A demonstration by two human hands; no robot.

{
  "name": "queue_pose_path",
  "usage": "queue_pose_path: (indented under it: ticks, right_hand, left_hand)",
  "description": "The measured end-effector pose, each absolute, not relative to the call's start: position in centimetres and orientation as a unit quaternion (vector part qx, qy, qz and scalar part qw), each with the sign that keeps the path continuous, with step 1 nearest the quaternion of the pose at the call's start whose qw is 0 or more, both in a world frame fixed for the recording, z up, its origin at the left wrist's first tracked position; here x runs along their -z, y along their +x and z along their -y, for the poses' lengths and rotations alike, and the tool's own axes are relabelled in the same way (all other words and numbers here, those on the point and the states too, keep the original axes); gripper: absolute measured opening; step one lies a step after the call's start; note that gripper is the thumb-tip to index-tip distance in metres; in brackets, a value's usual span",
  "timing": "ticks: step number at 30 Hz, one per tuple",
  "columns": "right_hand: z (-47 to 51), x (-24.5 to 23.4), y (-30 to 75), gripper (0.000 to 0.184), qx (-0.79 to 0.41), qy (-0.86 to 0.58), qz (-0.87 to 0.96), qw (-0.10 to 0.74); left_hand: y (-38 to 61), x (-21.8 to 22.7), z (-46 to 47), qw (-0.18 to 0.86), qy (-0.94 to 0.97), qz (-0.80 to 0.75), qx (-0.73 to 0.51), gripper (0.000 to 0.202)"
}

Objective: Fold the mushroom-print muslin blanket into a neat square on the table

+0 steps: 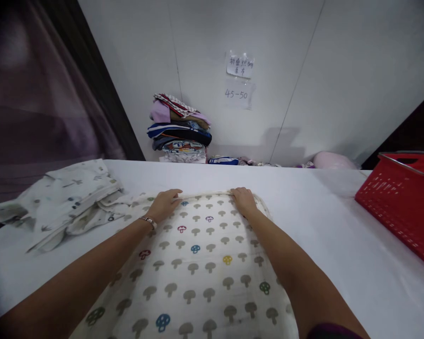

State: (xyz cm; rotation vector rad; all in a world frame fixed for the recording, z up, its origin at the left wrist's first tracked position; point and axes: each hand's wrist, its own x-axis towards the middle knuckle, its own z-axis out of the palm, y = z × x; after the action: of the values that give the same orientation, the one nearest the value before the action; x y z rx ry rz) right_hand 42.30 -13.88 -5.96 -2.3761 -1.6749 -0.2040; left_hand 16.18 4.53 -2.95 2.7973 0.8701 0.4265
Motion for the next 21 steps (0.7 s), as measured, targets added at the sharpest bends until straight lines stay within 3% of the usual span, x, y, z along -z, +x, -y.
queue_pose_path:
  ticks: [9,15,21]
  right_hand:
    - [15.4,5.0,42.8,0.024,0.03,-0.756,0.642,0.122]
    - [13.7,4.8,43.1,0.023,0.011,-0.786,0.606,0.121]
    - [11.6,4.1,42.9,0.023,-0.014,-0.826,0.562,0.051]
  left_hand:
    - [14.5,2.5,-4.0,0.11,0.972,-0.201,-0.055,0.027]
    - [16.5,2.5,-4.8,0.078,0.951,-0.296,-0.046,0.023]
    - [18.9,3.1,-6.6,0.066,0.948,-0.312,-0.012,0.022]
